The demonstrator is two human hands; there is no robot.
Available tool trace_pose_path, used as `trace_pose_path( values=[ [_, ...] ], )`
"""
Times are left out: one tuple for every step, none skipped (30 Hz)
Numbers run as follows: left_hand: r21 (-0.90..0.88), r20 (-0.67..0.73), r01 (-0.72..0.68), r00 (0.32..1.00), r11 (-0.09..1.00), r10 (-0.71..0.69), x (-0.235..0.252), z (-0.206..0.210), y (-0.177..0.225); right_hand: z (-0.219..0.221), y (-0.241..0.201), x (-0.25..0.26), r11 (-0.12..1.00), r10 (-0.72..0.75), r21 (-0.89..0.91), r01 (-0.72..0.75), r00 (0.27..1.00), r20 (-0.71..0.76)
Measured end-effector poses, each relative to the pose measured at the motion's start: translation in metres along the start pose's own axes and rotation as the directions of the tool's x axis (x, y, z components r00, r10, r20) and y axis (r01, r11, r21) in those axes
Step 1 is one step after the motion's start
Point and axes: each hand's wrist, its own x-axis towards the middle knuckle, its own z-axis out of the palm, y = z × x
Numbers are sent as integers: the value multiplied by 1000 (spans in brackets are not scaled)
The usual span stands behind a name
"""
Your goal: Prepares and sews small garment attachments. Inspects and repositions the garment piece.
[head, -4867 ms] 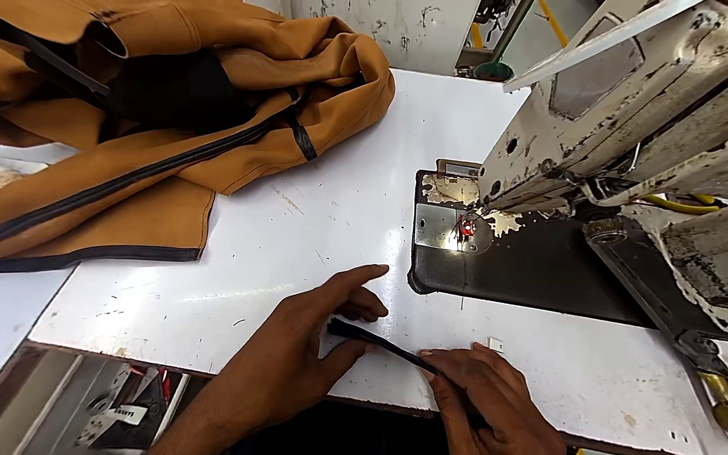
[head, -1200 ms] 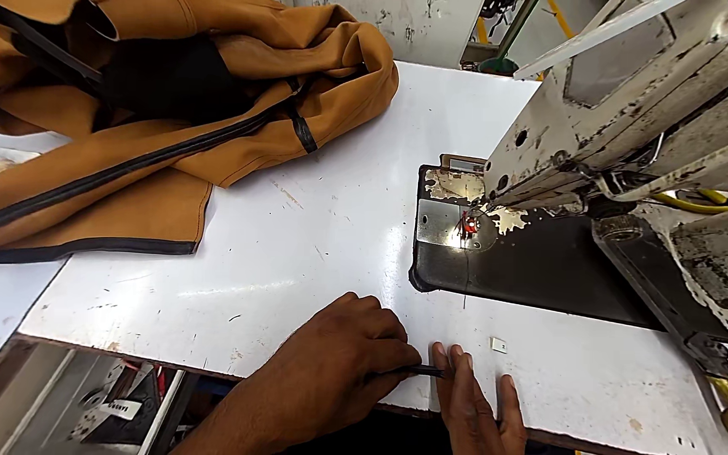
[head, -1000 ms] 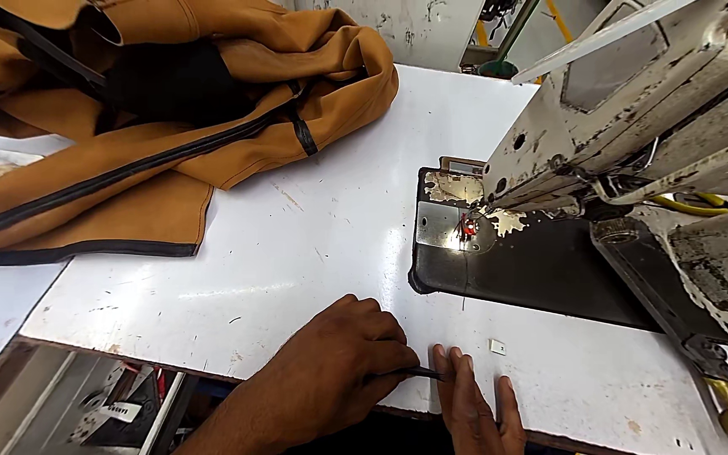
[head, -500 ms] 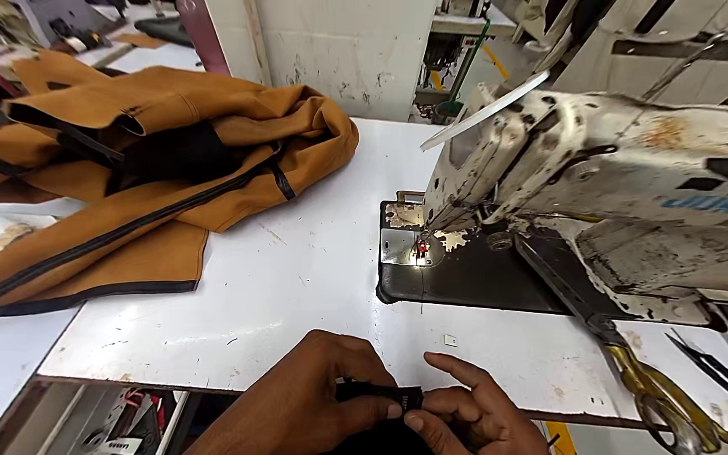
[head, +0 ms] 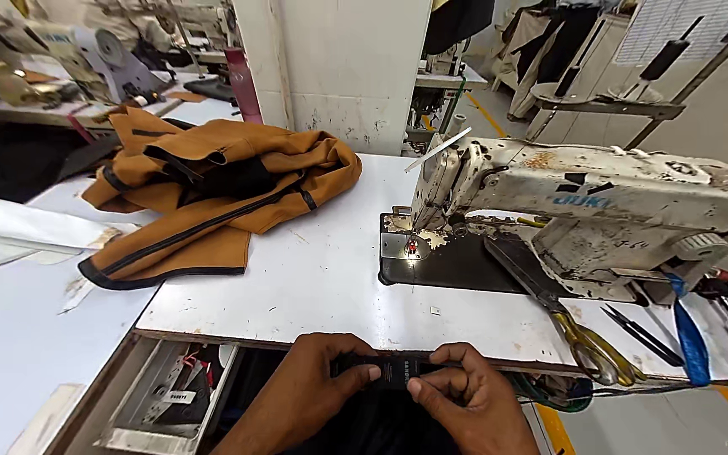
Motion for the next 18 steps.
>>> trace_pose_path(
  values=[
    [26, -21, 8, 1000, 1000, -7, 6, 0, 1, -1, 1, 8, 1000, -10, -20, 9, 1000, -11],
    [62, -34, 21, 999, 998, -19, 16, -2, 2, -3, 3, 19, 998, -17, -53, 16, 1000, -23],
    [106, -50, 33, 998, 994, -28, 30, -4, 3, -5, 3, 34, 996, -12, -89, 9, 999, -33],
    [155, -73, 39, 997, 987, -28, 46, -6, 4, -9, 2, 51, 992, 22, -124, -27, 999, -37],
    [205, -103, 32, 995, 978, -11, 65, -7, 3, -14, 0, 70, 987, 69, -141, -73, 997, -33],
    [255, -129, 18, 992, 967, 15, 85, -9, 3, -18, -3, 91, 981, 117, -151, -120, 993, -27],
    [299, -142, 6, 989, 954, 38, 103, -10, 2, -21, -5, 110, 974, 165, -155, -167, 986, -25],
    [338, -144, -3, 988, 941, 55, 120, -12, 0, -23, -6, 128, 966, 204, -157, -206, 979, -25],
    [373, -135, -15, 988, 928, 71, 136, -13, -2, -24, -8, 144, 957, 239, -162, -240, 971, -23],
    [399, -120, -23, 990, 917, 77, 150, -14, -6, -25, -8, 158, 947, 271, -173, -270, 962, -17],
    [429, -98, -21, 993, 903, 70, 161, -14, -8, -25, -7, 169, 936, 301, -186, -297, 954, -9],
    [470, -72, -16, 996, 883, 56, 169, -14, -10, -26, -5, 177, 926, 328, -199, -321, 945, 0],
    [520, -53, -23, 997, 854, 59, 175, -13, -10, -26, -3, 182, 917, 350, -207, -341, 937, 8],
    [579, -39, -64, 994, 813, 106, 177, -12, -11, -25, 0, 186, 910, 367, -210, -356, 930, 13],
    [625, -25, -132, 982, 769, 189, 179, -11, -12, -25, 1, 187, 906, 379, -209, -367, 925, 18],
    [657, -8, -220, 954, 721, 299, 180, -10, -14, -26, 2, 188, 905, 383, -207, -372, 923, 19],
    [668, 25, -315, 915, 674, 402, 180, -10, -16, -26, 3, 188, 905, 385, -204, -373, 923, 21],
    [660, 79, -408, 873, 631, 481, 180, -9, -17, -25, 5, 188, 907, 384, -194, -373, 923, 21]
  ],
)
